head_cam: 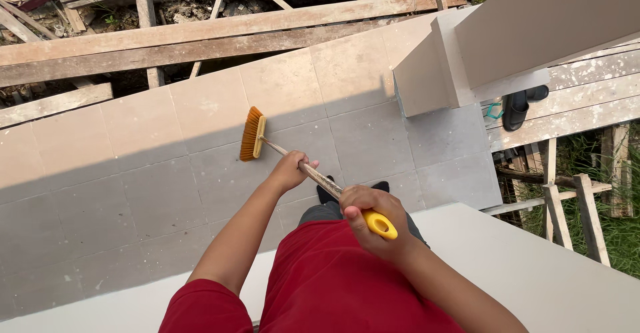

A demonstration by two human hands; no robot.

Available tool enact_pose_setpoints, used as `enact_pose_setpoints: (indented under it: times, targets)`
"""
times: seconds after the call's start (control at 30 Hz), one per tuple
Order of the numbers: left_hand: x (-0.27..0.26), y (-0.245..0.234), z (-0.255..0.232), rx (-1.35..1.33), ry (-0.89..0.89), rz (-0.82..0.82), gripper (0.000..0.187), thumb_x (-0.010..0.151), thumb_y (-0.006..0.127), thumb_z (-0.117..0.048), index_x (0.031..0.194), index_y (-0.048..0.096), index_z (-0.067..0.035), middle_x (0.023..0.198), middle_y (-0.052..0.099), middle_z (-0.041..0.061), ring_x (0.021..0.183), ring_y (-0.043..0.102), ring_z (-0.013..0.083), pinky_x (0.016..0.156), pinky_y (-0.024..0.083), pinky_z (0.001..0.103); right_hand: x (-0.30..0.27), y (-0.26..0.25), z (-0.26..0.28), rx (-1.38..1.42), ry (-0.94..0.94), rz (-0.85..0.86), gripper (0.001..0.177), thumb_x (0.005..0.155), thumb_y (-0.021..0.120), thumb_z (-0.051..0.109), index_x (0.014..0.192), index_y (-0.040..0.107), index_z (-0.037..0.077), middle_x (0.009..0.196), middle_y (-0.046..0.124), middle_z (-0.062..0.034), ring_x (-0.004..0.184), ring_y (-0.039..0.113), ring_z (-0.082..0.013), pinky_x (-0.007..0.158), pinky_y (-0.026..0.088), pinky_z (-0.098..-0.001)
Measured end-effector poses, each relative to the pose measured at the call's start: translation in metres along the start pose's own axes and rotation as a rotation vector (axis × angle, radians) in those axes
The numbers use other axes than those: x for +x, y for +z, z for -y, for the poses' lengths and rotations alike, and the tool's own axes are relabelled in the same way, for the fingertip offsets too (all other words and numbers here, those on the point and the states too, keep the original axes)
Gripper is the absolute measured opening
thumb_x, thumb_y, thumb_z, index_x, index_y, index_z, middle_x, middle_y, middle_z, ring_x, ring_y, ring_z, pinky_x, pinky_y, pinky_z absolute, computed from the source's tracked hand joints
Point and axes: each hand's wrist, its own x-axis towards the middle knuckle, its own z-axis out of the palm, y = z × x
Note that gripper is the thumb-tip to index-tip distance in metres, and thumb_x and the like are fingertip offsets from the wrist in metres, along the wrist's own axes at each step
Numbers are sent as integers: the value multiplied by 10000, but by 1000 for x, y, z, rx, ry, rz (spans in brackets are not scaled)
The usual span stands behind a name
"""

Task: The person sweeps a tiled balcony floor using a long-handled brush, moving it back and forth to clean the surface and edges.

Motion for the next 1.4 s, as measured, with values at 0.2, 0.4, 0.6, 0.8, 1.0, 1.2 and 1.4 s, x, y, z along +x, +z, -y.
enact_pose_setpoints:
  times: [0.2, 0.4, 0.6, 0.8, 1.0, 1.2, 1.4]
  targets:
    - [22, 76, -105, -297, 206, 226, 413, 971, 684, -374, 786, 623, -11, 855, 607, 151, 809, 585, 296, 768, 492, 386, 16, -32, 66, -214, -118, -88, 161, 1062, 624, 153, 1046, 481, 81, 761, 605, -20, 657, 639, -164, 692, 583, -319]
    - [31, 99, -198, -305, 390, 412, 496, 971, 655, -464, 730, 596, -34, 772, 613, 125, 734, 600, 284, 716, 503, 389, 35, -41, 109, -391, -152, -91, 206, 997, 690, 154, 1062, 531, 41, 734, 596, -50, 605, 636, -169, 619, 581, -325]
    - [0, 65, -219, -247, 447, 236, 476, 879, 742, -468, 682, 599, -59, 739, 643, 100, 803, 612, 284, 754, 506, 406, 36, -58, 146, -183, -158, -208, 278, 1023, 632, 323, 1086, 497, 89, 591, 556, 15, 476, 559, -92, 505, 531, -321]
    - [-40, 19, -145, -182, 138, -77, 464, 873, 788, -425, 692, 600, -41, 792, 633, 142, 883, 586, 339, 810, 498, 452, 29, -74, 89, 54, -168, -274, 287, 1034, 558, 396, 1046, 436, 136, 561, 492, -20, 399, 479, -159, 462, 476, -381]
    - [-54, 5, -9, -22, -115, -472, 419, 886, 786, -368, 710, 622, -26, 821, 646, 176, 868, 602, 388, 809, 500, 467, 39, -33, -9, 235, 22, 125, 95, 1135, 479, 152, 1082, 470, 74, 776, 574, -83, 729, 584, -194, 847, 577, -471]
    - [-37, 23, 10, -172, -149, -370, 400, 910, 755, -318, 734, 557, -19, 821, 628, 166, 831, 584, 372, 754, 492, 451, 55, -6, -6, 44, 58, 242, 39, 1072, 511, 11, 1048, 488, 32, 787, 593, -63, 722, 626, -167, 671, 556, -296]
    - [24, 65, -106, -388, 32, 17, 461, 969, 693, -357, 703, 537, -14, 788, 578, 146, 737, 553, 311, 718, 483, 415, 67, -48, 60, -337, 81, -18, 39, 989, 591, 20, 1003, 555, 12, 773, 705, -58, 574, 628, -94, 557, 538, -244]
